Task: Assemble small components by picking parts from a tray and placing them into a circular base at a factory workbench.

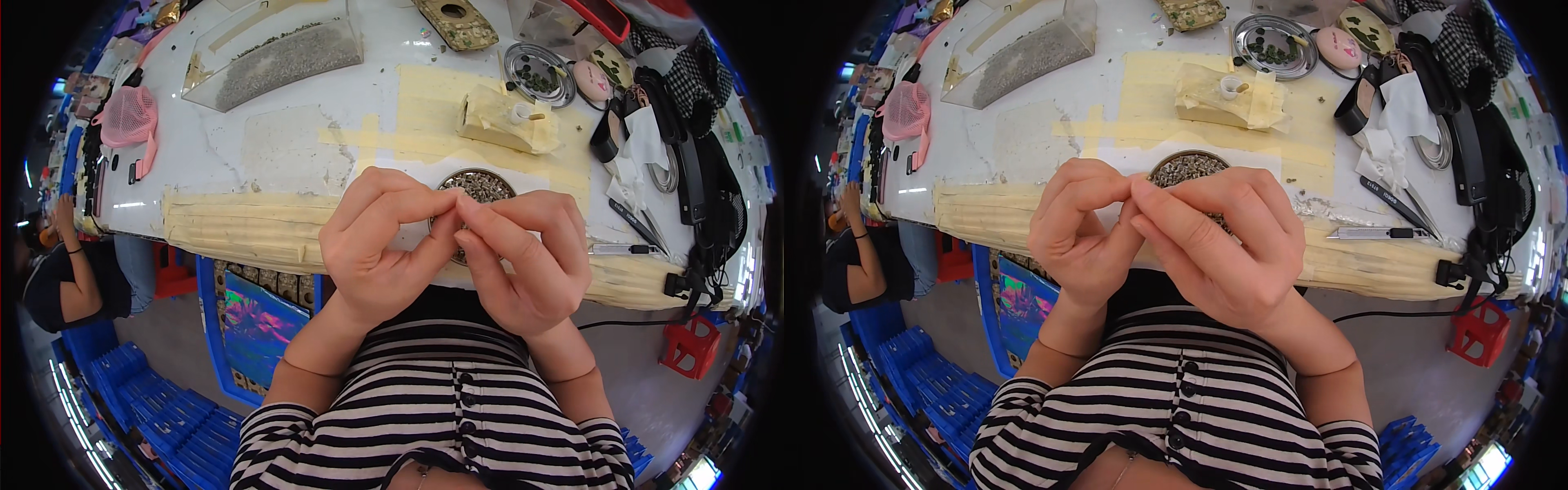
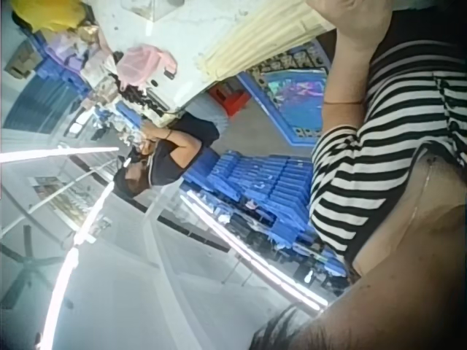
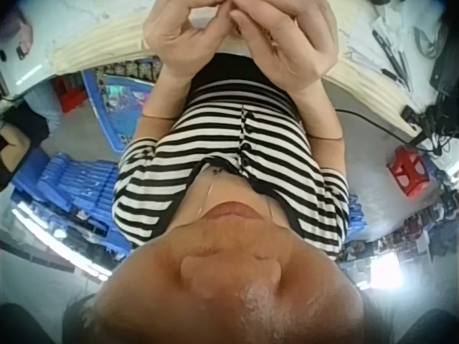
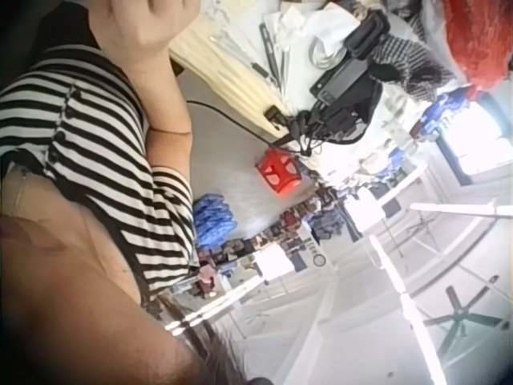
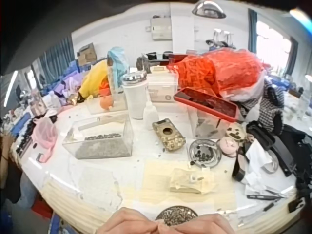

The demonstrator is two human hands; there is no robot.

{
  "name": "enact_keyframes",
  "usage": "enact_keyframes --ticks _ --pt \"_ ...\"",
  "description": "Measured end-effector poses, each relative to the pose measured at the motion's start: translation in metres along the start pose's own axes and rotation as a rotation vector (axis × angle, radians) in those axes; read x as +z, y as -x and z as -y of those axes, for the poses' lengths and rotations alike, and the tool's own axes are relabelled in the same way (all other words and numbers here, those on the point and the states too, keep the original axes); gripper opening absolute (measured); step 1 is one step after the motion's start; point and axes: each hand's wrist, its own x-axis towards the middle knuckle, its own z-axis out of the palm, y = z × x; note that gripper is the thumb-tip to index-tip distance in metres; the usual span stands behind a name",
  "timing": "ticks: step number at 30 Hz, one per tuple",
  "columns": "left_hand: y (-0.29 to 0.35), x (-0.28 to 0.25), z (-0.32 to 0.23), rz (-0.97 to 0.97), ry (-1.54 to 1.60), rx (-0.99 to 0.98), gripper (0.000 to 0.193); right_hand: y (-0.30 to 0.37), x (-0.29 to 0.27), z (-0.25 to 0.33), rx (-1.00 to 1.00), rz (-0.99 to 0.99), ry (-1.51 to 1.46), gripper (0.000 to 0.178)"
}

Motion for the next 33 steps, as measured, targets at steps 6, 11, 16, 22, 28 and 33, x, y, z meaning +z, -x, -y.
enact_keyframes --ticks 6,11,16,22,28,33 --pt "-0.0005 -0.0012 0.0002 0.006 0.061 0.013 0.026 0.0002 -0.0049 0.0005 0.303 0.085 -0.211 0.028" --pt "-0.0012 -0.0002 -0.0020 0.002 0.061 0.024 0.026 0.0020 -0.0012 -0.0053 0.368 0.045 -0.368 0.022" --pt "0.0008 0.0013 -0.0014 -0.021 0.036 0.023 0.026 -0.0008 -0.0003 0.0031 0.148 -0.027 -0.073 0.020" --pt "0.0002 0.0033 -0.0028 -0.019 -0.041 0.080 0.027 -0.0019 0.0005 -0.0010 0.139 -0.036 -0.090 0.020" --pt "0.0027 0.0056 -0.0022 -0.011 -0.162 0.164 0.031 -0.0021 -0.0012 -0.0037 0.253 -0.013 -0.190 0.014" --pt "0.0012 0.0044 -0.0065 -0.013 -0.141 0.124 0.034 -0.0019 -0.0032 -0.0036 0.414 0.029 -0.393 0.004"
